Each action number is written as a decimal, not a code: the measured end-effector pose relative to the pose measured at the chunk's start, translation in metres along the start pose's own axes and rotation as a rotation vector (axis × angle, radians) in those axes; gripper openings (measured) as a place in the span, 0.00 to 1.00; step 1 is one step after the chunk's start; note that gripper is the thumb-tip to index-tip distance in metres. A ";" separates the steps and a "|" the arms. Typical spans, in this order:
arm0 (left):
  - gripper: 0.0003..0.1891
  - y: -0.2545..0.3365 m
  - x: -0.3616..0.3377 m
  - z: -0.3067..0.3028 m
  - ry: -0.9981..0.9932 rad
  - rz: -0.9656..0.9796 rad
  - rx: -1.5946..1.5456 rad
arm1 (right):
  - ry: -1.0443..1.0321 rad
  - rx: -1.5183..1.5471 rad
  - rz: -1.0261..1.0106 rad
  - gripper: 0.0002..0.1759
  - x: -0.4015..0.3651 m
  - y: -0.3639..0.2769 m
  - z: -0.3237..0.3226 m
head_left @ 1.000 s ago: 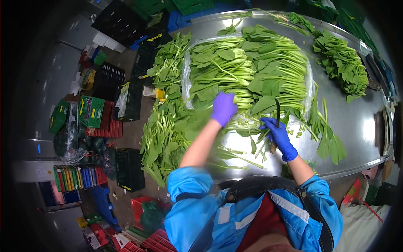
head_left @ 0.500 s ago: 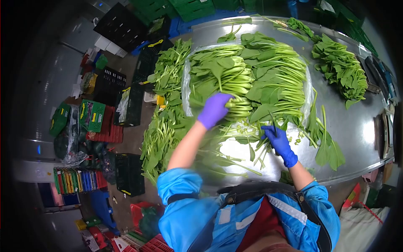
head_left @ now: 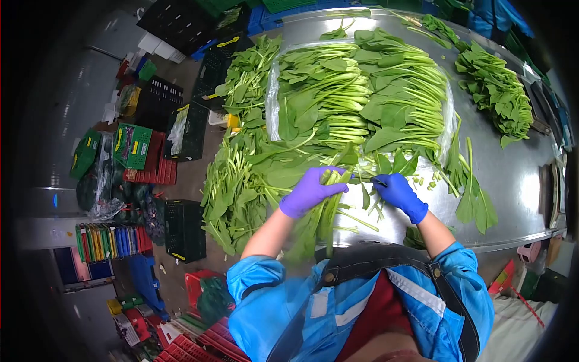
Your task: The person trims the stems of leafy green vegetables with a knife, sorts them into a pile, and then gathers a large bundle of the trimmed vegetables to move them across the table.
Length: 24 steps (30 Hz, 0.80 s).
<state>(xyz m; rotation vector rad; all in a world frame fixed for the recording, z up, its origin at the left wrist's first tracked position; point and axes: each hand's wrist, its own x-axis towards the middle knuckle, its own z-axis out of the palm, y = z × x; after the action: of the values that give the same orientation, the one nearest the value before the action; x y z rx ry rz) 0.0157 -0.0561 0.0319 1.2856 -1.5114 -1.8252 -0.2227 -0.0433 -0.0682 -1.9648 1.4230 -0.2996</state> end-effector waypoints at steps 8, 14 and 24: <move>0.17 0.009 0.003 0.018 -0.051 -0.049 0.050 | 0.315 0.167 -0.189 0.14 0.004 -0.034 -0.008; 0.15 -0.003 -0.001 -0.011 -0.007 -0.012 -0.091 | 0.096 0.399 0.072 0.14 -0.005 -0.004 -0.007; 0.18 -0.043 0.047 -0.046 0.187 0.069 -0.697 | -0.362 0.878 0.035 0.30 0.037 -0.072 -0.015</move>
<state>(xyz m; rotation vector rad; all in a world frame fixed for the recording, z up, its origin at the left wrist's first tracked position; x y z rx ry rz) 0.0420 -0.1041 -0.0243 0.9986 -0.7003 -1.8739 -0.1635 -0.0708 -0.0185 -1.1898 0.8637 -0.4336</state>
